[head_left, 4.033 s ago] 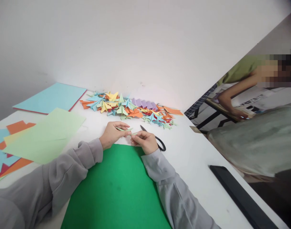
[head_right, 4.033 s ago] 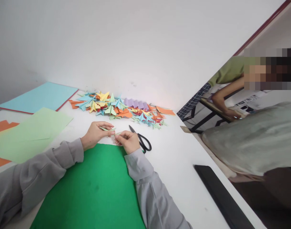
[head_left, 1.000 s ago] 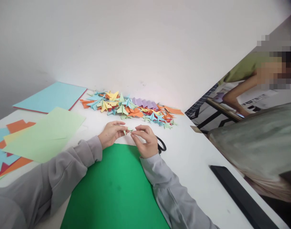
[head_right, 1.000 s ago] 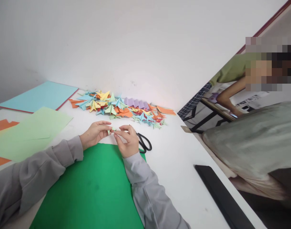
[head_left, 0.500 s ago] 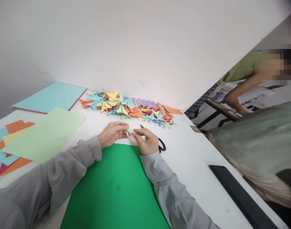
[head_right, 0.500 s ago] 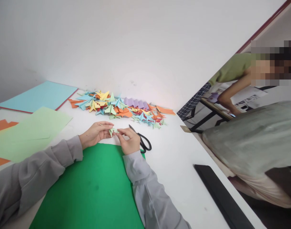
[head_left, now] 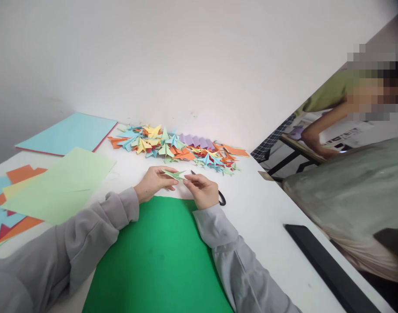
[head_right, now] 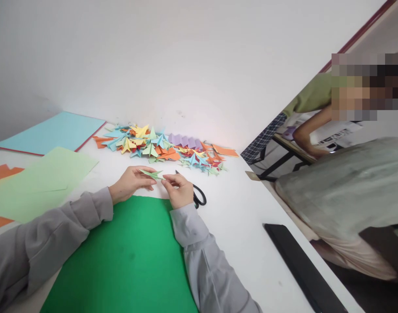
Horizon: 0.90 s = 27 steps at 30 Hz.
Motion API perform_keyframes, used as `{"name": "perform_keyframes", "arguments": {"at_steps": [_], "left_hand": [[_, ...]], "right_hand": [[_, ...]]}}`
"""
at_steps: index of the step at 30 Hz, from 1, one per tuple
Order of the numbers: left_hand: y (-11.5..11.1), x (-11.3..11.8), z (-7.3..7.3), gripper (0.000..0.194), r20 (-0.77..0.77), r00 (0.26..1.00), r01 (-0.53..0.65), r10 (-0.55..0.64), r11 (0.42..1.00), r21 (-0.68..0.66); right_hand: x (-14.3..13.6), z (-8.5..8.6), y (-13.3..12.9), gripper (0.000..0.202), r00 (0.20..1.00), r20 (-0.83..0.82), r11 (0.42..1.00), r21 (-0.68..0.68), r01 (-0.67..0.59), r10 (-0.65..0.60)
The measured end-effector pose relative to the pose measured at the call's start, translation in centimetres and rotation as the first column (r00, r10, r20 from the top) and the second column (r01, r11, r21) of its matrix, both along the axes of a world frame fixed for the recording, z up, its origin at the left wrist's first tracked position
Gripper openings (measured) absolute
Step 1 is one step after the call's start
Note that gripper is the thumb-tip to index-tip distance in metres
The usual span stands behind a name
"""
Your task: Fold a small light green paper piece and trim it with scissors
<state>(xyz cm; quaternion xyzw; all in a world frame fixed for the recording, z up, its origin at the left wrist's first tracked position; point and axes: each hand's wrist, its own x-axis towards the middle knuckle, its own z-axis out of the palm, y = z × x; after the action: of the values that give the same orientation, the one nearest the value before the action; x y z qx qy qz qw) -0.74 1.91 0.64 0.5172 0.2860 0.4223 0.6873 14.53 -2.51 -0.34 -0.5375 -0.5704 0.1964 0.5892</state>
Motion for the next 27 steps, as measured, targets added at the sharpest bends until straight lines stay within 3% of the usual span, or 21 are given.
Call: {"name": "perform_keyframes", "arguments": {"at_steps": [5,10,27], "left_hand": [[0.20,-0.03,-0.08,0.025,-0.042,0.998,-0.051,0.055,0.994,0.092],[0.26,0.03,0.01,0.026,-0.055,0.997,-0.054,0.058,0.996,0.076],[0.33,0.06,-0.14,0.026,-0.061,0.995,-0.069,0.076,0.992,0.106]], "right_hand": [[-0.13,0.31,-0.13,0.014,0.999,0.036,0.999,-0.051,-0.019,0.021],[-0.07,0.20,-0.09,0.016,1.000,0.015,0.999,-0.045,-0.011,0.012],[-0.25,0.56,-0.31,0.010,0.982,0.188,0.997,-0.075,0.030,-0.015]]}}
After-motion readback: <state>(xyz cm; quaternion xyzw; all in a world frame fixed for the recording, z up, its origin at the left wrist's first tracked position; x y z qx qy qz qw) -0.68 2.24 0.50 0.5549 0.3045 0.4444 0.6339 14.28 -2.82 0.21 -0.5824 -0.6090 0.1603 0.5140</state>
